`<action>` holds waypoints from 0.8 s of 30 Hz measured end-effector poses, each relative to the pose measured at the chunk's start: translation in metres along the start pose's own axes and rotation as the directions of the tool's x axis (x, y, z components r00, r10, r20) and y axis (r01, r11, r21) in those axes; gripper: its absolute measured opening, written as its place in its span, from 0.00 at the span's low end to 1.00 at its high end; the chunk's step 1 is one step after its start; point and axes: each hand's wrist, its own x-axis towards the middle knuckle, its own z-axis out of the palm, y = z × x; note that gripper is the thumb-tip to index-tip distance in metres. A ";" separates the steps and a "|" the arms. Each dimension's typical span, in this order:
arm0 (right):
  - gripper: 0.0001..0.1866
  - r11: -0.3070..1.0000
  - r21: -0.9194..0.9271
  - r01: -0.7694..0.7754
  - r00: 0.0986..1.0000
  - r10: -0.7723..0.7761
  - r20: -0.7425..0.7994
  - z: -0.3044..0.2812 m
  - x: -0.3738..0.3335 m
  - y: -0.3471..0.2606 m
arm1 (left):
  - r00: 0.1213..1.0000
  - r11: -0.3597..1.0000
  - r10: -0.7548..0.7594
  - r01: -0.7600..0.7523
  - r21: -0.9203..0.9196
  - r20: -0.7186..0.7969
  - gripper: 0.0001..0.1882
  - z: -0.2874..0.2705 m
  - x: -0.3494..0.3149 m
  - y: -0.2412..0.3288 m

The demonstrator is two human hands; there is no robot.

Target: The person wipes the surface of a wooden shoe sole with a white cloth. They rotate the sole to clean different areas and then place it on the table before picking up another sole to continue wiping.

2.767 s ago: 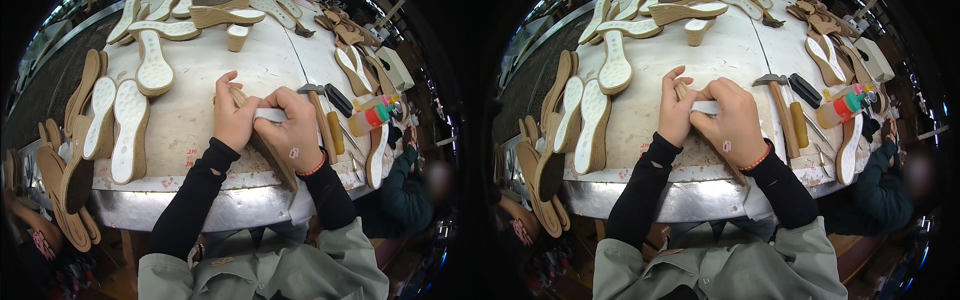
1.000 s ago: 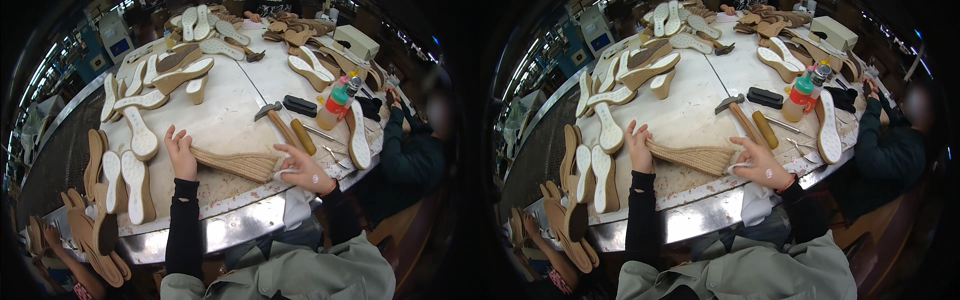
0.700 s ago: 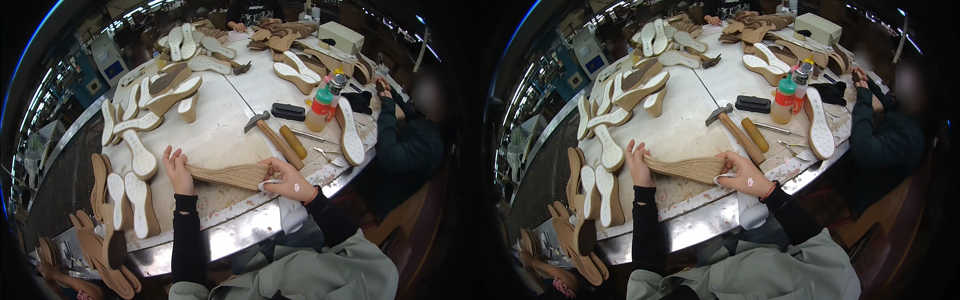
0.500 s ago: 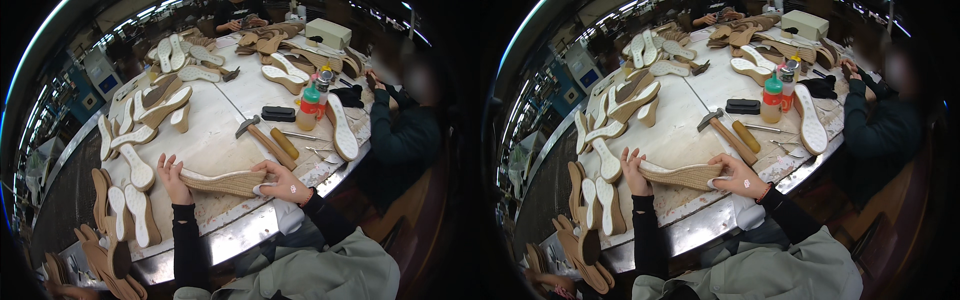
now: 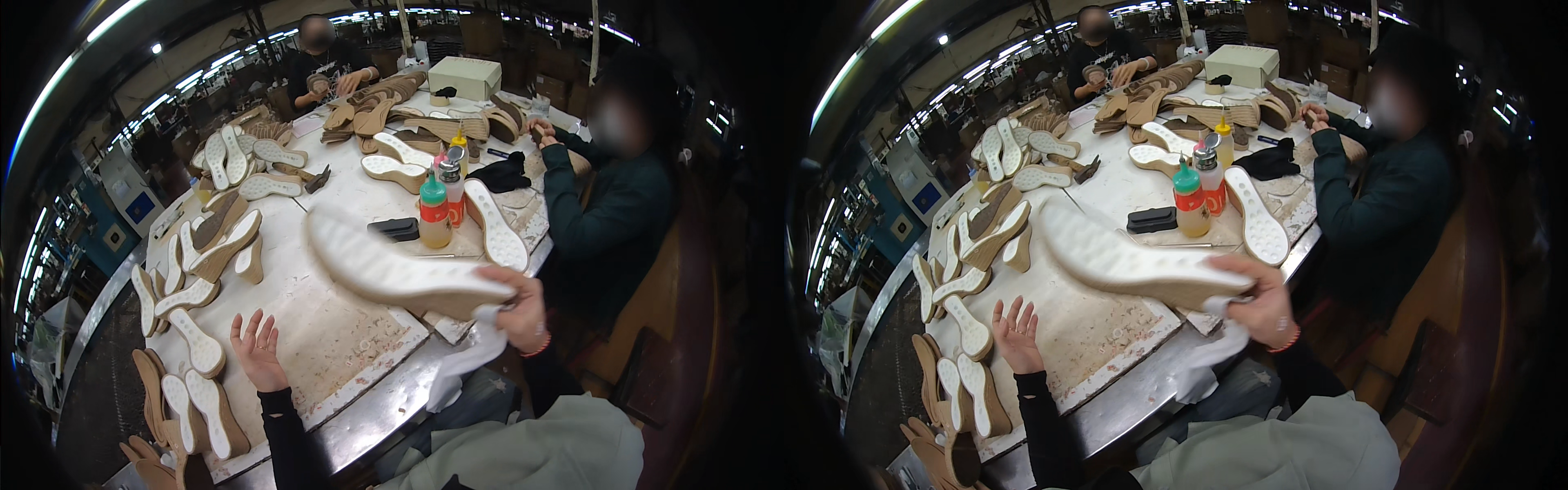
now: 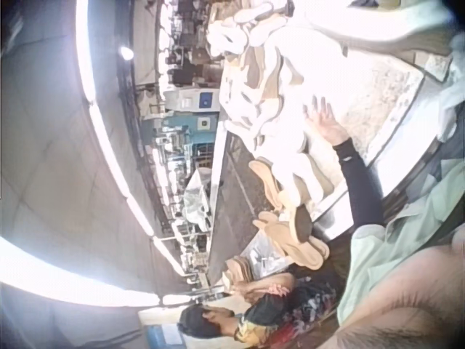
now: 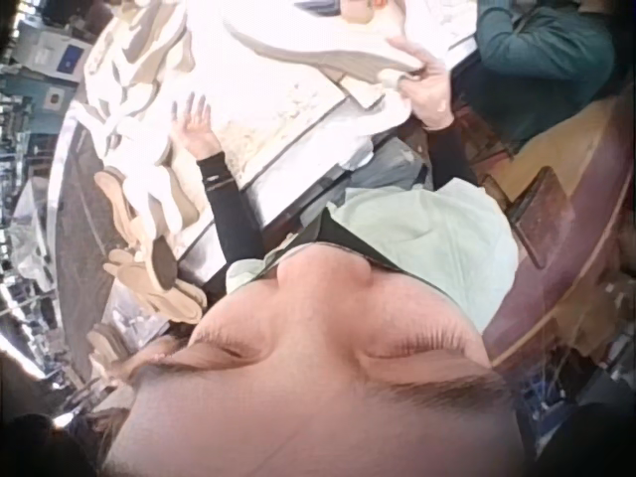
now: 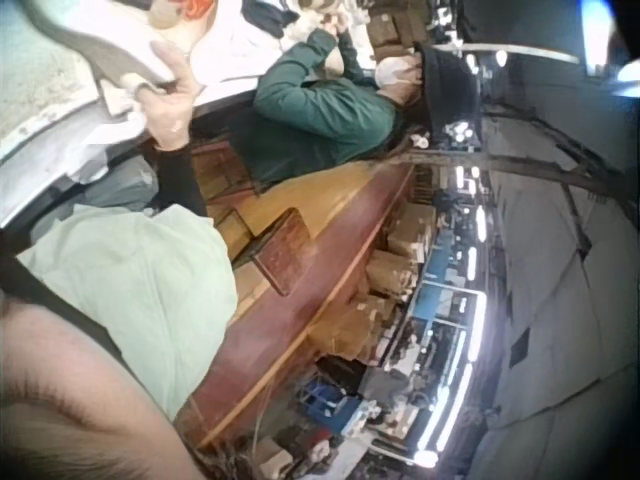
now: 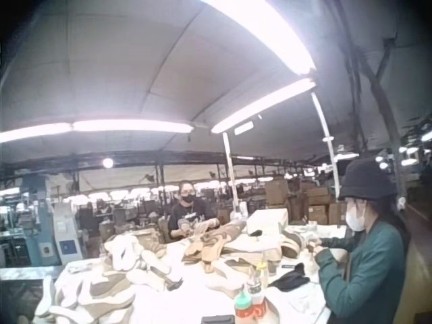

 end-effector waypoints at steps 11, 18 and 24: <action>0.20 0.628 -0.778 -0.037 0.772 -0.476 -0.421 -0.134 0.035 0.050 | 0.976 0.973 -0.160 0.181 0.141 -0.148 0.23 0.002 0.004 -0.014; 0.21 0.543 -0.833 -0.106 0.858 -0.374 -0.352 -0.146 0.052 0.080 | 0.977 0.958 -0.162 0.189 0.217 -0.139 0.23 -0.004 0.006 -0.023; 0.22 0.571 -0.807 -0.149 0.705 -0.511 -0.492 -0.119 0.034 0.056 | 0.990 0.929 -0.107 0.131 0.347 -0.088 0.24 -0.010 0.009 -0.038</action>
